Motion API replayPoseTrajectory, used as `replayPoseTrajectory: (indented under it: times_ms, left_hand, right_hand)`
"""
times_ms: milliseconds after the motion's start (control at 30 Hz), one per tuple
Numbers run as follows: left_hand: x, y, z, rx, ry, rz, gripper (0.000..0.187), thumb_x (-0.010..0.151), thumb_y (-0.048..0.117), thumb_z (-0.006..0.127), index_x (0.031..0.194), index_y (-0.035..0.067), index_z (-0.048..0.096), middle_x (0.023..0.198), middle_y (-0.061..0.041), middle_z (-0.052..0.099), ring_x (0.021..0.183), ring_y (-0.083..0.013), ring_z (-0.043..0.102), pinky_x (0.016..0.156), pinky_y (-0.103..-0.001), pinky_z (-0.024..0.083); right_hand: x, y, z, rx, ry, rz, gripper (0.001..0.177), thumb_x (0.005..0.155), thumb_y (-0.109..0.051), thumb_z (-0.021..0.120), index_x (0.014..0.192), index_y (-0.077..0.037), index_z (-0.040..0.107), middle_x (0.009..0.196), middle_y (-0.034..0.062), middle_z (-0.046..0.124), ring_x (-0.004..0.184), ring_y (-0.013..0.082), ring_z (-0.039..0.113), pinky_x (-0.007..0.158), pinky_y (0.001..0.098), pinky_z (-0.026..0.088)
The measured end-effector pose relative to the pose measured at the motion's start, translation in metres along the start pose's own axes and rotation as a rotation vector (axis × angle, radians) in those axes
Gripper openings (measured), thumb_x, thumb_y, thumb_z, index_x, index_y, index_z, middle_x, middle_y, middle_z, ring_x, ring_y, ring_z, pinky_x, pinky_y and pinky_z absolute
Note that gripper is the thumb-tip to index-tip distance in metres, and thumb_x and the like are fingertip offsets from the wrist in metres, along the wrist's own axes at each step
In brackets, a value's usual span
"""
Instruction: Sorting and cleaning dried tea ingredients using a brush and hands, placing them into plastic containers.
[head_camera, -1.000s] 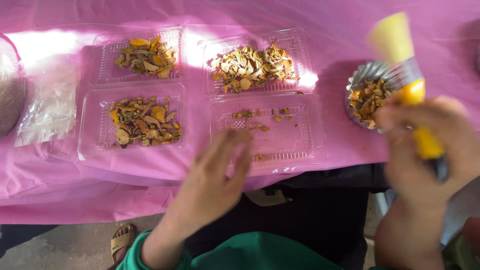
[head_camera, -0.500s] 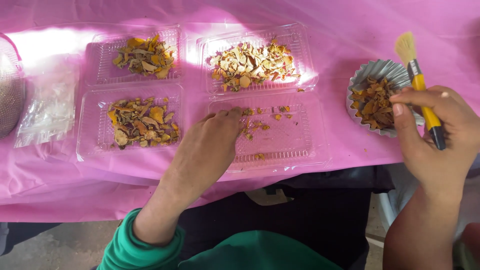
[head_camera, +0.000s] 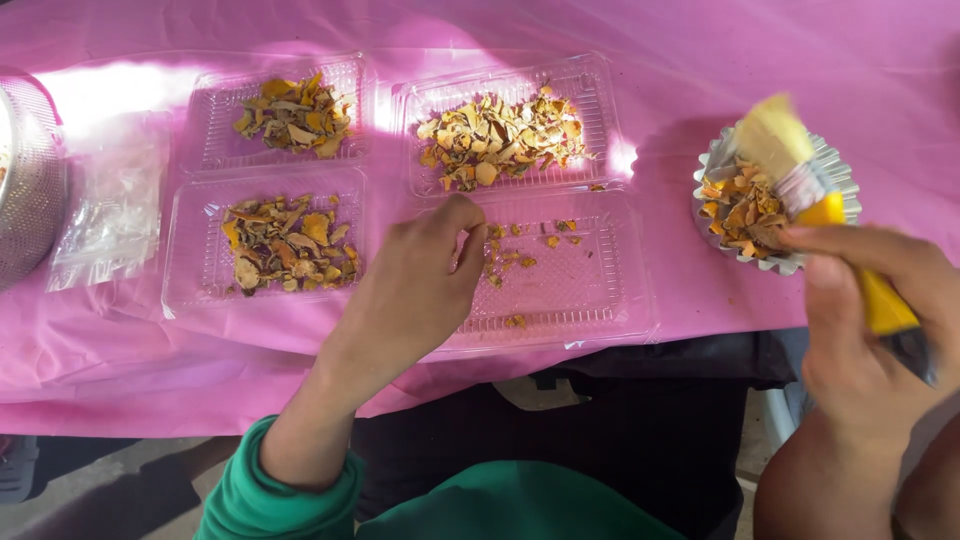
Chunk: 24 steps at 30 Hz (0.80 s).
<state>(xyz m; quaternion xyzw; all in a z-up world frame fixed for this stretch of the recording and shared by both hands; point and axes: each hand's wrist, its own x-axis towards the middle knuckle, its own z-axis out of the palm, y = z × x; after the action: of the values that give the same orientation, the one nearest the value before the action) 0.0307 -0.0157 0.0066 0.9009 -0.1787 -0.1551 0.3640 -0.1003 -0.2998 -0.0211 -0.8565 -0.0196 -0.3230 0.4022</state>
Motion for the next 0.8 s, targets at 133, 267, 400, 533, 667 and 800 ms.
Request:
replayPoseTrajectory:
  times_ms: [133,267,400,533,667,800]
  left_hand:
    - [-0.010,0.000,0.007,-0.298,0.099,0.021,0.015,0.103,0.013,0.060,0.091,0.010,0.067,0.061,0.004,0.044,0.054,-0.0061,0.032,0.048,-0.029,0.025]
    - [-0.019,0.001,0.017,-0.565,0.069,0.156,0.014,0.105,0.012,0.056,0.098,0.006,0.067,0.078,0.003,0.053,0.067,-0.0067,0.043,0.059,-0.024,0.035]
    - [-0.023,0.004,0.015,-0.630,0.132,0.213,0.014,0.105,0.011,0.055,0.099,0.004,0.066,0.088,-0.004,0.068,0.082,-0.0110,0.065,0.070,-0.023,0.048]
    - [-0.023,-0.001,0.018,-0.548,0.165,0.200,0.013,0.104,0.009,0.055,0.096,0.007,0.065,0.082,0.000,0.057,0.073,-0.0086,0.050,0.067,-0.025,0.041]
    - [-0.026,0.003,0.019,-0.514,0.098,0.250,0.012,0.105,0.014,0.056,0.102,0.007,0.066,0.086,0.001,0.060,0.076,-0.0083,0.053,0.067,-0.024,0.044]
    - [-0.026,-0.002,0.021,-0.507,0.040,0.311,0.009,0.104,0.007,0.055,0.104,0.007,0.064,0.090,-0.001,0.062,0.083,-0.0118,0.058,0.073,-0.026,0.046]
  right_hand:
    - [-0.023,-0.035,0.017,0.232,0.140,0.073,0.031,0.109,-0.011,0.049,0.127,0.014,0.054,0.072,0.0121,0.050,0.065,0.0216,0.061,0.063,0.0279,0.049]
    - [-0.020,-0.089,0.033,0.097,-0.011,0.251,0.030,0.097,-0.014,0.055,0.120,0.004,0.063,0.102,0.0169,0.075,0.079,0.0143,0.072,0.075,0.0197,0.052]
    - [-0.012,-0.078,0.048,0.351,-0.203,0.092,0.024,0.093,-0.007,0.056,0.106,0.007,0.070,0.093,0.0167,0.078,0.071,0.0171,0.079,0.072,0.0191,0.063]
    - [-0.007,-0.075,0.057,0.265,0.022,0.052,0.020,0.093,0.001,0.054,0.105,0.013,0.065,0.089,0.0233,0.073,0.048,0.0099,0.048,0.052,0.0185,0.040]
    - [0.022,-0.078,0.067,0.199,-0.137,-0.091,0.018,0.100,0.000,0.058,0.112,0.005,0.069,0.106,0.0156,0.074,0.078,0.0214,0.065,0.077,0.0298,0.050]
    - [0.038,-0.076,0.083,0.347,-0.293,-0.158,0.024,0.097,0.000,0.069,0.121,-0.002,0.066,0.113,0.0123,0.073,0.100,0.0229,0.073,0.091,0.0313,0.058]
